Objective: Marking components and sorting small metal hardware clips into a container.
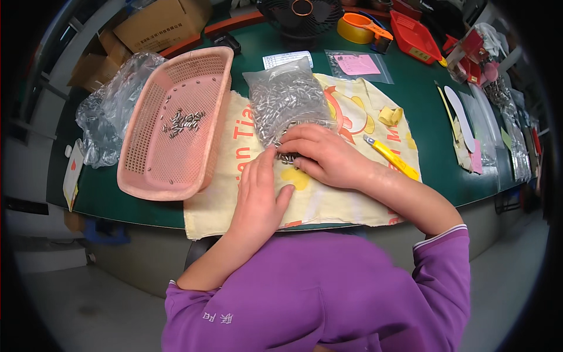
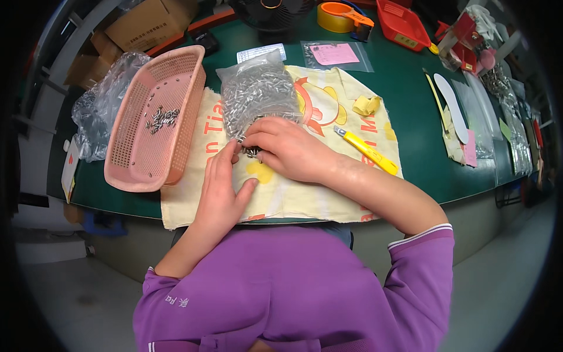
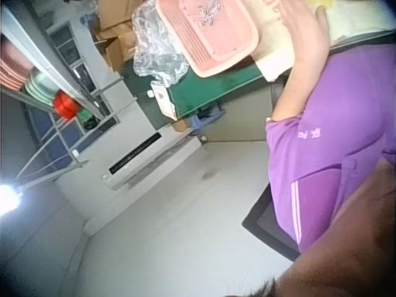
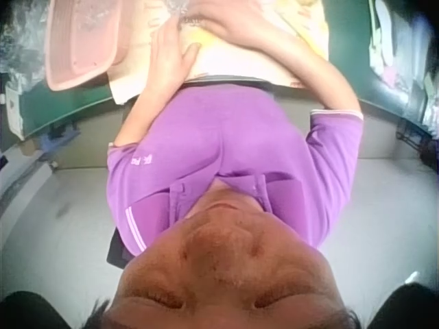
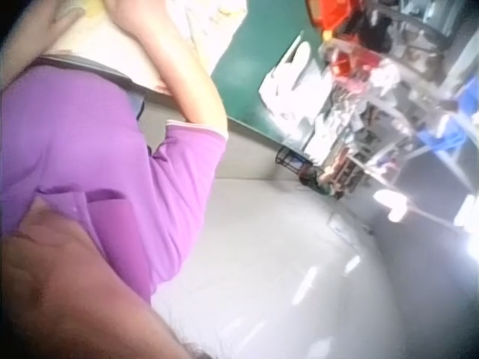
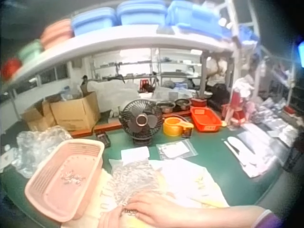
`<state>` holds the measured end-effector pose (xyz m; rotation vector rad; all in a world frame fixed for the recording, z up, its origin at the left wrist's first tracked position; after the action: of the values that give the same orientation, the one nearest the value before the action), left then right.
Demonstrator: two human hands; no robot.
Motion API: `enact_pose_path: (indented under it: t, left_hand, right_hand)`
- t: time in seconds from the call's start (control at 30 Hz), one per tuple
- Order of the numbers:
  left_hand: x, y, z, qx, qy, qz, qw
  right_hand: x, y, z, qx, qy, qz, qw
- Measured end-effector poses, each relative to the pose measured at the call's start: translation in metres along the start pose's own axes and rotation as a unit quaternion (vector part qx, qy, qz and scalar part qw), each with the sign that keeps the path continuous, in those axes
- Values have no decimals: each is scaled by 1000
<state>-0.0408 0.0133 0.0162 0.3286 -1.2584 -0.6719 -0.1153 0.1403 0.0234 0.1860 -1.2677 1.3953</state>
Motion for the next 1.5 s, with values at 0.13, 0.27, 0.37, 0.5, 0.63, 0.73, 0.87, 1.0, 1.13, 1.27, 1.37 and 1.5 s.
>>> enact_pose_path:
  t: [0.13,0.27,0.37,0.5,0.63,0.73,0.87,1.0,1.13,1.27,1.37,1.5]
  left_hand:
    - [-1,0,2,9,-6,-47,999]
    - [-1,2,7,17,-47,-99,994]
    - [6,2,14,17,-89,-128,988]
    - [7,-6,24,80,-103,-256,958]
    - [-1,-15,42,170,-104,-470,860]
    - [-10,-9,50,191,-125,-517,825]
    - [-19,-11,51,162,-152,-554,802]
    - [-20,-17,46,163,-210,-583,768]
    - [-19,-15,39,189,-285,-581,739]
    - [-27,-13,35,221,-327,-579,713]
    - [-32,-15,34,208,-346,-575,712]
    - [-34,-17,34,219,-354,-559,717]
  right_hand:
    - [-1,3,-6,8,-11,52,999]
    - [16,0,-9,6,-4,52,999]
    - [35,-4,-9,-2,37,4,999]
    - [46,5,-13,-82,8,-51,995]
    - [39,6,-19,-127,-67,-42,989]
    - [34,5,-20,-129,-50,-38,990]
    - [34,6,-20,-112,-40,-51,992]
    - [32,1,-20,-114,-81,-79,987]
    - [36,-5,-13,-119,-55,-44,990]
    - [36,-14,-10,-37,-11,12,999]
    - [30,-18,-12,-5,-3,10,1000]
    - [32,-17,-11,1,31,38,999]
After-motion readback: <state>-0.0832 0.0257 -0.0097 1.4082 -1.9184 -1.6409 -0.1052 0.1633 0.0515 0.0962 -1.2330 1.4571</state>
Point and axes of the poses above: each hand's wrist, its own z-axis towards the middle knuckle, its own x-axis out of the back of the hand, y = z × x, the point moved 6 cm from there along z, towards the middle knuckle, and after that the axes turned 1 degree about y, right-handed, at the moved point
